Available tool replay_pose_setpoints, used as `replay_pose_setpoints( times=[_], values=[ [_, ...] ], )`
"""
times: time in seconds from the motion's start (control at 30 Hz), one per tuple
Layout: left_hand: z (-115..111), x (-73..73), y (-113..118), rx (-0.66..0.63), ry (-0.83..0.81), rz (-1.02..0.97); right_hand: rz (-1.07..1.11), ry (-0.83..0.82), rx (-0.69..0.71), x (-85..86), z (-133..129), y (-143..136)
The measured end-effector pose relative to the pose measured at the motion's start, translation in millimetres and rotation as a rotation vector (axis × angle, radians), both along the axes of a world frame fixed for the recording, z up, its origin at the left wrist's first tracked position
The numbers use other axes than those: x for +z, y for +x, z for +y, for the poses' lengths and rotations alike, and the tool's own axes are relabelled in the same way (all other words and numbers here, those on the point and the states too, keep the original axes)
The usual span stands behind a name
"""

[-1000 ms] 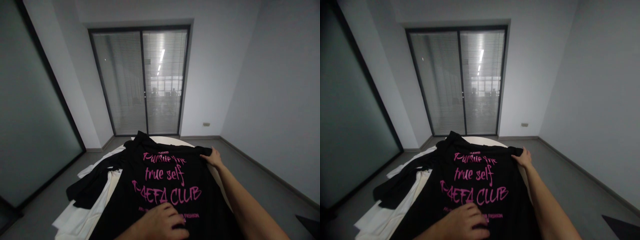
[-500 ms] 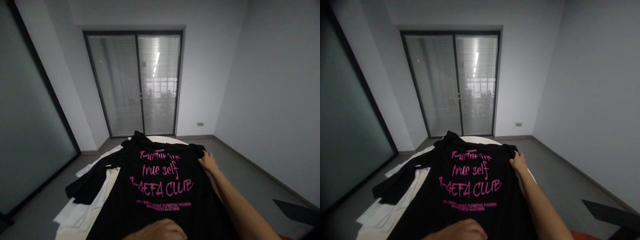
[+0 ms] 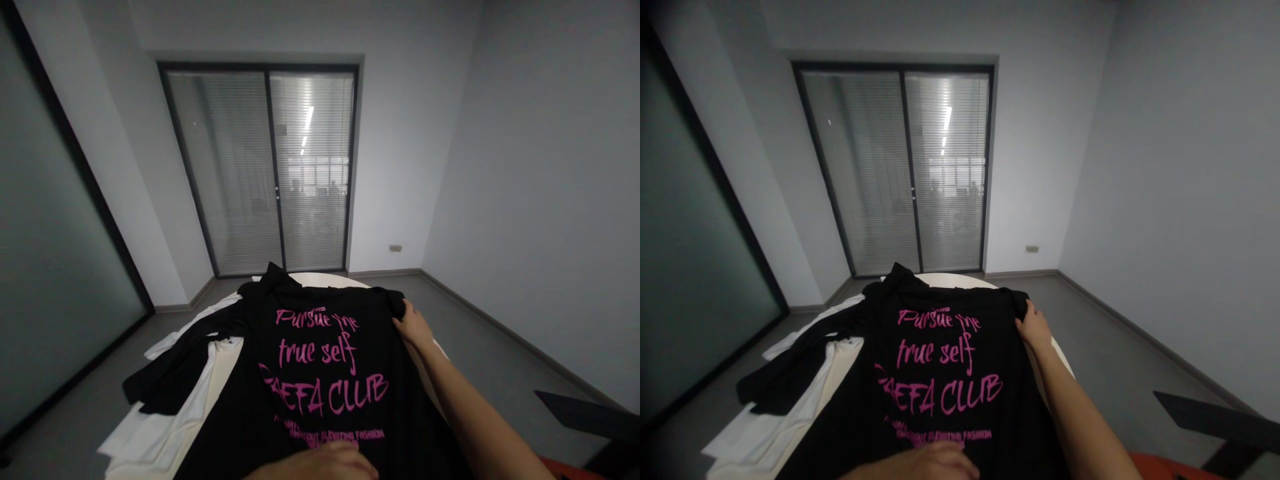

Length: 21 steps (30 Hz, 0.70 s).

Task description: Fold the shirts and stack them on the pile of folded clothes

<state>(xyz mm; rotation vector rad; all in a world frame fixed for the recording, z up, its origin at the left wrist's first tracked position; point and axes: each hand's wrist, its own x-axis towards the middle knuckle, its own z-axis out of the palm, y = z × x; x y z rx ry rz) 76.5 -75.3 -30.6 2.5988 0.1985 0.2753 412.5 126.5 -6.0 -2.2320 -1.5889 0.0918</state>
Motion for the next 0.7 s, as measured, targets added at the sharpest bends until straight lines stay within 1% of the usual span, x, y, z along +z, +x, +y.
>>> replay_pose_setpoints(
  times=[0.03,0.07,0.1,0.13,0.17,0.2,0.27,0.33,0.4,0.43,0.5,0.57,0.6,0.63,0.7],
  values=[
    [4.5,14.3,1.5,-0.022,0.026,0.012,0.01,-0.002,-0.026,1.5,-0.9,-2.4],
    [9.0,27.6,3.5,0.044,0.056,0.012,0.024,-0.015,-0.061,3.2,-1.7,-4.8],
    [13.8,38.8,5.8,0.168,0.08,0.018,0.041,-0.04,-0.104,5.0,-2.4,-7.3],
    [19.1,46.8,8.2,0.288,0.095,0.034,0.055,-0.074,-0.144,6.6,-2.7,-9.6],
    [25.0,51.3,10.6,0.392,0.104,0.048,0.059,-0.106,-0.157,7.9,-2.8,-11.7],
    [31.6,52.4,12.6,0.467,0.109,0.061,0.055,-0.129,-0.141,8.7,-2.6,-13.6],
    [45.8,46.9,15.1,0.544,0.116,0.068,0.028,-0.137,-0.031,9.0,-1.5,-16.4],
    [59.0,37.7,15.5,0.56,0.124,0.054,0.004,-0.119,0.083,7.6,0.0,-17.6],
    [67.8,31.5,15.2,0.559,0.138,0.039,-0.005,-0.083,0.131,5.7,1.2,-17.6],
    [69.8,30.7,15.4,0.562,0.146,0.037,-0.005,-0.058,0.145,4.8,1.6,-17.2],
    [68.5,33.6,17.3,0.588,0.169,0.037,0.001,-0.014,0.167,3.3,1.6,-16.2],
    [60.4,40.9,21.3,0.605,0.19,0.018,0.006,-0.012,0.177,2.1,0.7,-14.7],
    [54.4,45.0,23.9,0.575,0.194,0.002,0.005,-0.026,0.179,1.6,-0.2,-13.8],
    [47.8,48.9,26.4,0.511,0.192,-0.012,0.0,-0.035,0.188,1.1,-1.3,-12.9],
    [34.1,54.1,31.1,0.306,0.173,-0.013,-0.018,-0.036,0.215,0.1,-4.3,-11.3]
  ],
)
